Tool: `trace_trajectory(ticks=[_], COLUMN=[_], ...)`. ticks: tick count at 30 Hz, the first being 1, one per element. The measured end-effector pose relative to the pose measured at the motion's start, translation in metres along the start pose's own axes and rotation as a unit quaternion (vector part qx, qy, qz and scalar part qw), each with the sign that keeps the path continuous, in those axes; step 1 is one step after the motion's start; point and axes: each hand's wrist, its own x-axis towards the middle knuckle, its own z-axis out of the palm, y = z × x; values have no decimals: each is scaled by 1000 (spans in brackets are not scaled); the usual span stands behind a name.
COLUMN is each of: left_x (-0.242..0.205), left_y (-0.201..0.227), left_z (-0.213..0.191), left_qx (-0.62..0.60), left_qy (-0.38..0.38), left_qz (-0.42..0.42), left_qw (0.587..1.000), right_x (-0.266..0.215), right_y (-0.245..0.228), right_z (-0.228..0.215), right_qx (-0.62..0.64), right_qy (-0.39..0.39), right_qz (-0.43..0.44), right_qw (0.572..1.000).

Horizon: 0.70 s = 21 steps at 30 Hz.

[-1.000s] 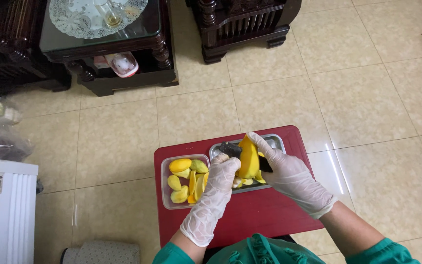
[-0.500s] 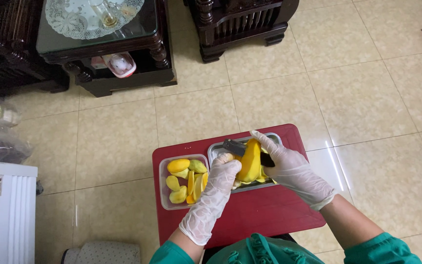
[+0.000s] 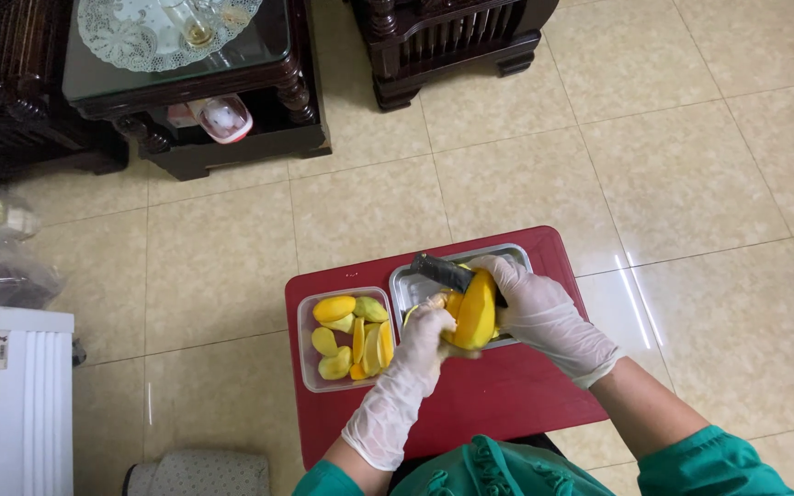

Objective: Peeling and slicing mangoes with a knife and placing them into a tray

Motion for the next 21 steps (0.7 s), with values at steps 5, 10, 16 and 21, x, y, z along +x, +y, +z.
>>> trace_trajectory(ticks=[5,10,16,21], left_x=[-39,-33,-28,-26], left_y=[41,33,26,20], left_z=[27,25,23,14], left_qx=[-172,-129,-91,-81], left_qy=[-69,-79,-69,-100], left_qz=[-119,-108,-110,-127], left_qw=[975,982,987,983], right_x=[-5,-16,5,-2], right_y=[8,2,36,41], right_z=[13,3,38,35], right_qx=[-54,-34,1,-17], right_qy=[15,-8,-5,27], right_qz=[-23,-29,-3,-9], right_qw=[998,999,1000,999])
